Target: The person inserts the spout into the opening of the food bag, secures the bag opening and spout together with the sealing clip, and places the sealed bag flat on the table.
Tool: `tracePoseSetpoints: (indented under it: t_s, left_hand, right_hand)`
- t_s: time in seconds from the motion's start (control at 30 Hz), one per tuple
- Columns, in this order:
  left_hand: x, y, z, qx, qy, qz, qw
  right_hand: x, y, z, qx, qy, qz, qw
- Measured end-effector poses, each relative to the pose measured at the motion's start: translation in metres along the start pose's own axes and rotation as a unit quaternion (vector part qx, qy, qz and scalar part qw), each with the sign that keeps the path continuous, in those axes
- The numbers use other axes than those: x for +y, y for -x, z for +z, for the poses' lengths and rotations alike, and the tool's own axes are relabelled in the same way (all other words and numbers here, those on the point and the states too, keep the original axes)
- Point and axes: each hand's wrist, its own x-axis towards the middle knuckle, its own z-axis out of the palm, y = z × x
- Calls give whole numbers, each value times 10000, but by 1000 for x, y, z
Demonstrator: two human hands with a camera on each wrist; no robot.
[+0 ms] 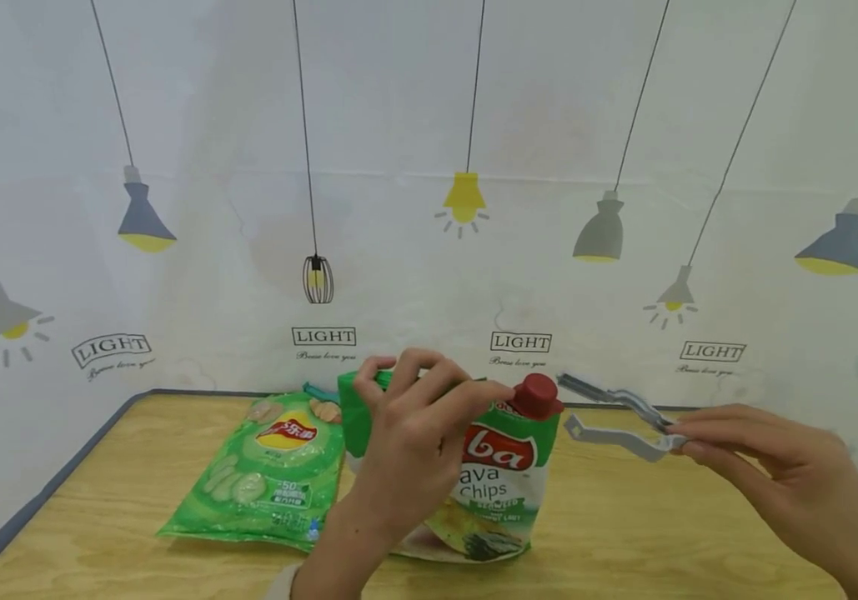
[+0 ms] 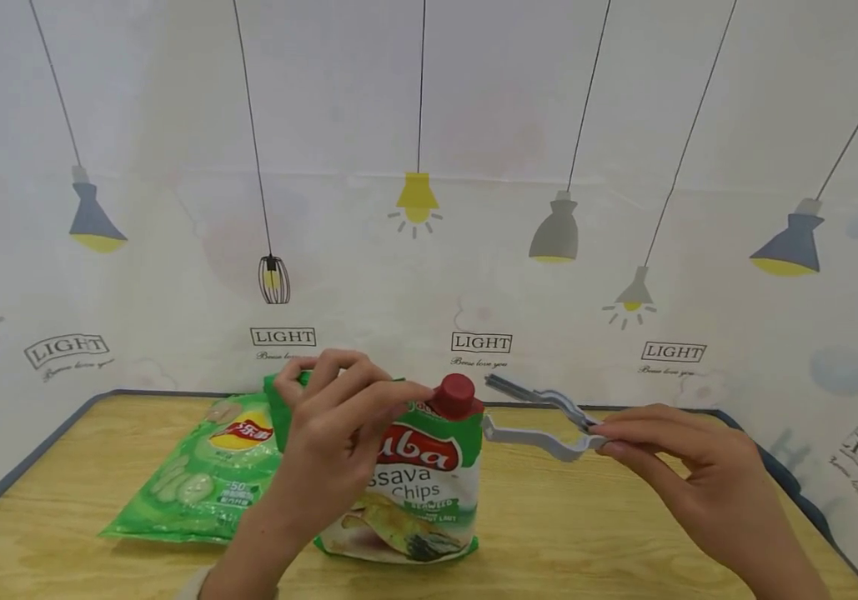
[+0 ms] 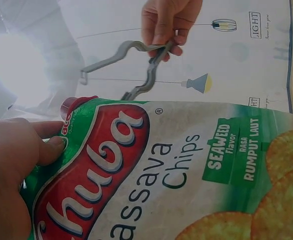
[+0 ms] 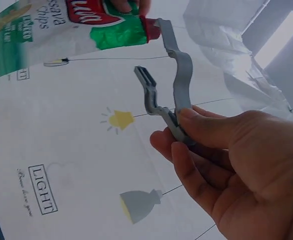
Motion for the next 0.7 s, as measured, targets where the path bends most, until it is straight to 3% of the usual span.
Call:
tracePoseSetpoints:
  t_s: [0.17,0.43,0.7]
  left_hand:
    - [-1,1,1,11,-117,93,9999]
    - [0,2,1,-66,-399,265,9988]
    - [-1,-1,-4,-250,-645,468,9965]
  right_hand:
    - [-9,-18,14,-135,-801,-619,9948]
    - [-19,-33,33,102,199,-616,9978]
    - [-24,-38,44,273,450,-726,9960]
